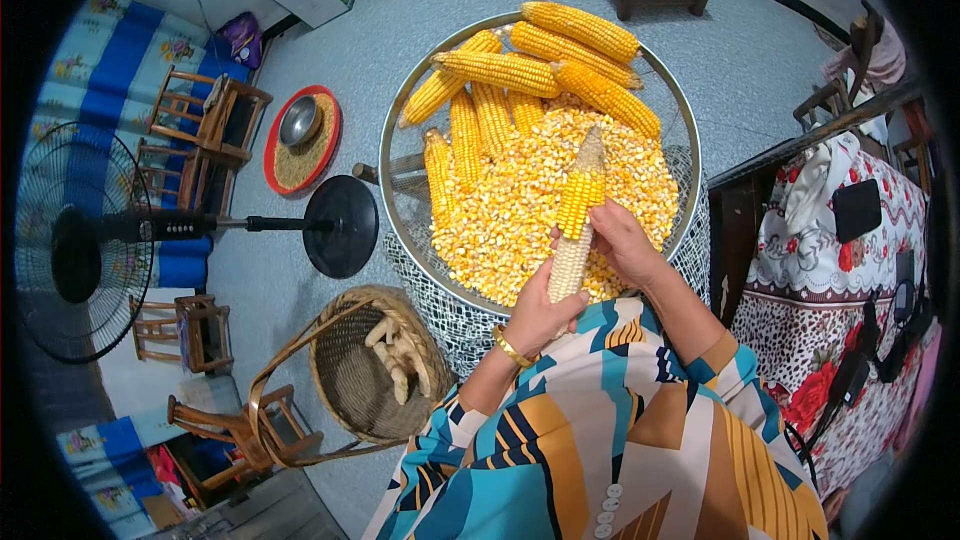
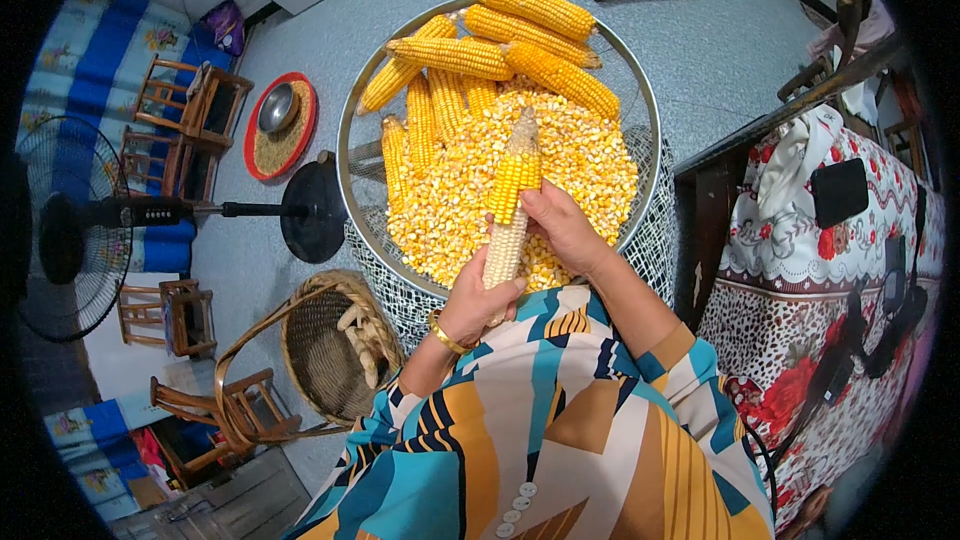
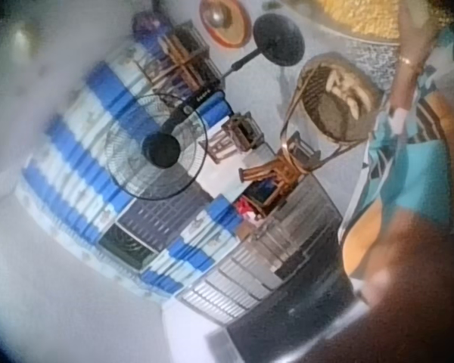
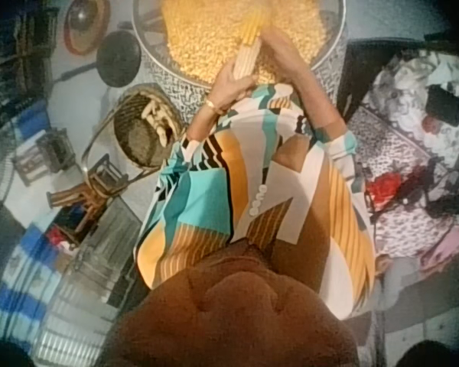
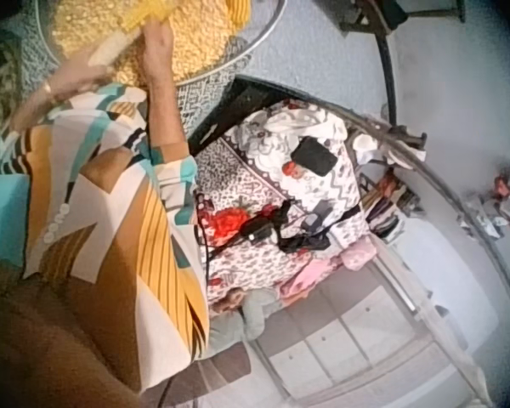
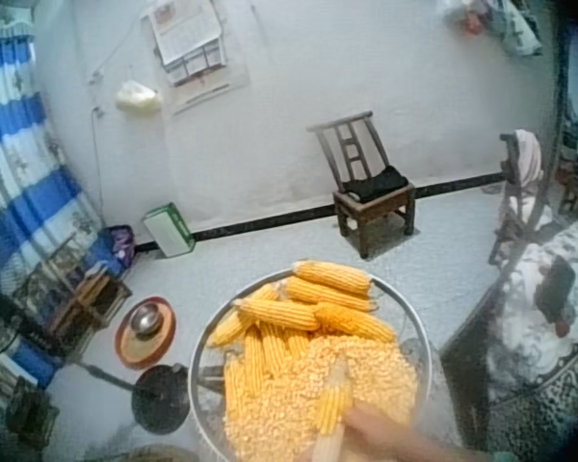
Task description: The person shells corn by hand, removing kernels from a corn cob over a tray filled with corn.
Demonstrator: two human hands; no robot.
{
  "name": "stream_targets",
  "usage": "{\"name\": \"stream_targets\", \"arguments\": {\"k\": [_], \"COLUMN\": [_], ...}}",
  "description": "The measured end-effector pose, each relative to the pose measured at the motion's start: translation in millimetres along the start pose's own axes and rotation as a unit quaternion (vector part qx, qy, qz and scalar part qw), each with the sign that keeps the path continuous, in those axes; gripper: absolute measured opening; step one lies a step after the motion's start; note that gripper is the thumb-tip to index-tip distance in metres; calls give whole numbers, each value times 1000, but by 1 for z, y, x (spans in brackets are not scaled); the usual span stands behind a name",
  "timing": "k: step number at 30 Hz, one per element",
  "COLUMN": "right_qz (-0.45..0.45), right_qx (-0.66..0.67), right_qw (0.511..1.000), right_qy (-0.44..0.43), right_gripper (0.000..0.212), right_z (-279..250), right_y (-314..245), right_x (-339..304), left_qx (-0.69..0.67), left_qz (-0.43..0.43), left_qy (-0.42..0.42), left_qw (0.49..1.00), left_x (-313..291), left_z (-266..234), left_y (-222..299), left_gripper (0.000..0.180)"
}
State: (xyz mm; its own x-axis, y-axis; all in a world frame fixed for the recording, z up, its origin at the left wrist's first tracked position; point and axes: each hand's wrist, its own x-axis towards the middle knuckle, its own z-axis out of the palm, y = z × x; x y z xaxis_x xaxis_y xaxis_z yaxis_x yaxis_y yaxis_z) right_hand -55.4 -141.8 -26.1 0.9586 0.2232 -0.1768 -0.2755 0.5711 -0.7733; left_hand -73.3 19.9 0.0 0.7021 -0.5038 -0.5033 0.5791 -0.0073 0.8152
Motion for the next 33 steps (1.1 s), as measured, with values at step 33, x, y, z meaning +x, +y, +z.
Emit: {"name": "stream_targets", "arguments": {"k": [33], "right_qz": [-5], "right_qx": [-128], "right_qw": [992], "right_qy": [18], "right_gripper": [34], "right_z": [3], "right_y": [14], "right_x": [6], "left_qx": [-73], "left_qz": [14], "left_qy": [32], "left_qw": [997], "left_x": [3], "left_z": [-4], "left_y": [-3], "left_gripper": [31]}}
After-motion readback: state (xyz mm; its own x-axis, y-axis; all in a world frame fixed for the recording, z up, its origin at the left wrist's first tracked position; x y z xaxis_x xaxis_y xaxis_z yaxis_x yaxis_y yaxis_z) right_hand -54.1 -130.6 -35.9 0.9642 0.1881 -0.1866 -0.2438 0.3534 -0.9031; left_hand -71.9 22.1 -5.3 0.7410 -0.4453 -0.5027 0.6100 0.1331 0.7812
